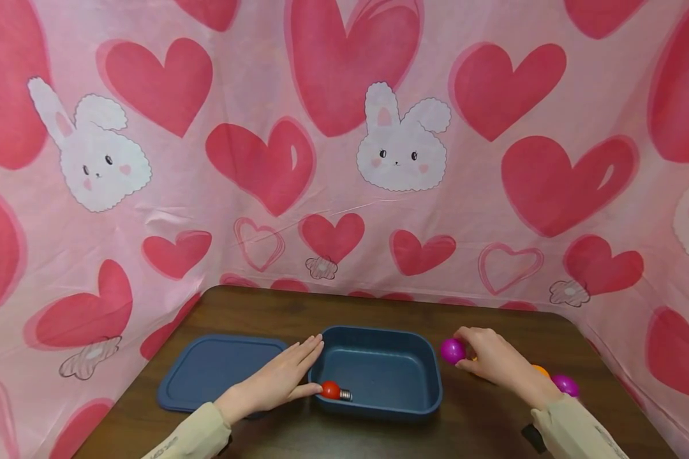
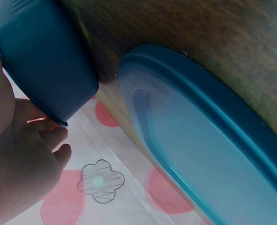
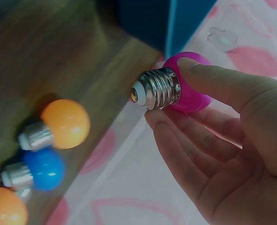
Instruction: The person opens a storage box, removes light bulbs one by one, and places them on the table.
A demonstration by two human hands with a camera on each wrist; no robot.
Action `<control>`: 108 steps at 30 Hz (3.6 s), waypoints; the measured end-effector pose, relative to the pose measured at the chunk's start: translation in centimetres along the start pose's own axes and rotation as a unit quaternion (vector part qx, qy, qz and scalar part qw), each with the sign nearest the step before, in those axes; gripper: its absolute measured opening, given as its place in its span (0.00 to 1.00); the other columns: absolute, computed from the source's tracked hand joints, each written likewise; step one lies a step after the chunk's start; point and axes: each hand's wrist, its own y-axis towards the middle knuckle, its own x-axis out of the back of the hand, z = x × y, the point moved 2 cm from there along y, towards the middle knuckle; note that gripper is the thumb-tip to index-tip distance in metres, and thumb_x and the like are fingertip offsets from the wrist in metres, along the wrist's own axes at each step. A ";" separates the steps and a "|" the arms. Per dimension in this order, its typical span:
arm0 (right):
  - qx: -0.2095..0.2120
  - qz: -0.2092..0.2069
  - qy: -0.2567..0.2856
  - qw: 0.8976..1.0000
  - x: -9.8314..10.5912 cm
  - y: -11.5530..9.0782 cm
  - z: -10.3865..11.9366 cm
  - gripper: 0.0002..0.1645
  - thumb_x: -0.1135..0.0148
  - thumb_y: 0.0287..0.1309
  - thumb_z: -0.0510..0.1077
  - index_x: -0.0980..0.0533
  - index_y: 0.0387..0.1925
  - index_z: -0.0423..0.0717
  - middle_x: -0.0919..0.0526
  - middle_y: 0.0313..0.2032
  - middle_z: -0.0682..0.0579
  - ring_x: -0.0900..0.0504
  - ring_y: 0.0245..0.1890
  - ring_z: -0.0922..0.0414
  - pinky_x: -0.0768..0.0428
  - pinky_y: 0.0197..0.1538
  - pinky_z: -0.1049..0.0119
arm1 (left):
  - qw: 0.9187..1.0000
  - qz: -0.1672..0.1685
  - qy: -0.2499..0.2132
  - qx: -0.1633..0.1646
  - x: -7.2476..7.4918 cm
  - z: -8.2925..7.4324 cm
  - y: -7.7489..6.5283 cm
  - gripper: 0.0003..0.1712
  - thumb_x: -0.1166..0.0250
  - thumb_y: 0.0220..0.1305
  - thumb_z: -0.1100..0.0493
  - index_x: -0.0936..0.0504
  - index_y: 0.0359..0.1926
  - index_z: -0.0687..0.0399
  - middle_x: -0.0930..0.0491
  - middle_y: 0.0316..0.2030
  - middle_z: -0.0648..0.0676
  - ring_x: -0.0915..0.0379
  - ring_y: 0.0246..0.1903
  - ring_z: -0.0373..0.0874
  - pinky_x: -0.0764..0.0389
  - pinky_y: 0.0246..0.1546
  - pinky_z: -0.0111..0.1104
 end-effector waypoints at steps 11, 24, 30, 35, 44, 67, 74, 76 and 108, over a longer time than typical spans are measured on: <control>0.005 -0.025 -0.006 1.000 -1.6 -3.7 -3.5 0.22 0.19 0.37 0.40 0.21 0.35 0.39 0.18 0.27 0.57 0.27 0.24 0.71 0.23 0.26 0.71 | 1.000 -0.003 -0.002 -0.005 0.0 0.1 0.1 0.49 0.54 0.70 0.29 0.42 0.76 0.60 0.45 0.77 0.58 0.47 0.76 0.51 0.39 0.74 0.47; -0.040 -0.020 -0.024 0.999 -2.7 -6.1 -5.5 0.23 0.19 0.36 0.42 0.22 0.34 0.40 0.24 0.22 0.62 0.35 0.23 0.74 0.33 0.23 0.74 | 1.000 0.012 -0.008 0.008 -0.2 0.3 0.2 0.49 0.53 0.69 0.29 0.44 0.76 0.58 0.48 0.78 0.56 0.50 0.77 0.50 0.41 0.76 0.46; -0.059 -0.003 -0.031 0.998 -3.3 -6.6 -6.2 0.22 0.19 0.36 0.43 0.22 0.34 0.43 0.25 0.22 0.64 0.33 0.22 0.73 0.33 0.24 0.72 | 1.000 0.011 -0.005 0.008 -0.3 0.2 0.2 0.49 0.53 0.69 0.29 0.44 0.76 0.58 0.48 0.78 0.56 0.50 0.77 0.50 0.41 0.76 0.46; -0.067 0.003 -0.056 0.996 -3.4 -6.6 -6.5 0.23 0.18 0.34 0.46 0.21 0.33 0.43 0.23 0.23 0.64 0.32 0.23 0.71 0.31 0.25 0.70 | 1.000 0.012 -0.004 0.008 -0.2 0.1 0.2 0.49 0.53 0.69 0.29 0.44 0.76 0.58 0.48 0.78 0.56 0.49 0.77 0.50 0.41 0.76 0.46; -0.064 0.016 -0.048 0.997 -3.6 -6.8 -6.5 0.24 0.19 0.36 0.44 0.22 0.35 0.40 0.28 0.22 0.63 0.37 0.22 0.73 0.34 0.25 0.72 | 1.000 -0.005 0.018 -0.002 -0.2 0.1 0.1 0.48 0.53 0.70 0.30 0.42 0.75 0.60 0.45 0.77 0.58 0.46 0.76 0.51 0.38 0.74 0.46; -0.044 0.015 -0.034 0.998 -3.6 -6.9 -6.5 0.23 0.20 0.36 0.41 0.23 0.34 0.39 0.25 0.23 0.61 0.34 0.23 0.74 0.32 0.24 0.72 | 1.000 0.000 0.000 0.001 -0.3 0.1 -0.1 0.49 0.55 0.70 0.29 0.43 0.76 0.60 0.47 0.78 0.58 0.48 0.77 0.52 0.40 0.75 0.47; -0.060 0.016 -0.046 0.997 -3.5 -7.0 -6.5 0.21 0.20 0.37 0.42 0.22 0.33 0.40 0.20 0.25 0.58 0.28 0.23 0.71 0.27 0.26 0.71 | 1.000 -0.005 0.005 0.000 -0.3 0.2 0.0 0.48 0.55 0.70 0.29 0.43 0.76 0.59 0.47 0.78 0.58 0.48 0.77 0.51 0.39 0.75 0.47; -0.057 0.009 -0.051 0.997 -3.6 -7.0 -6.5 0.21 0.20 0.36 0.41 0.22 0.33 0.40 0.21 0.24 0.58 0.28 0.23 0.70 0.27 0.26 0.70 | 1.000 -0.003 0.005 0.000 -0.3 0.1 0.0 0.48 0.55 0.70 0.29 0.43 0.76 0.59 0.47 0.78 0.58 0.48 0.77 0.51 0.39 0.75 0.47; -0.014 -0.069 -0.059 0.996 -4.3 -8.1 -6.9 0.23 0.18 0.27 0.39 0.24 0.28 0.43 0.31 0.19 0.66 0.38 0.22 0.75 0.37 0.23 0.72 | 1.000 0.001 0.005 0.002 -0.2 0.0 -0.1 0.49 0.55 0.70 0.29 0.43 0.76 0.59 0.47 0.78 0.57 0.49 0.77 0.50 0.40 0.75 0.46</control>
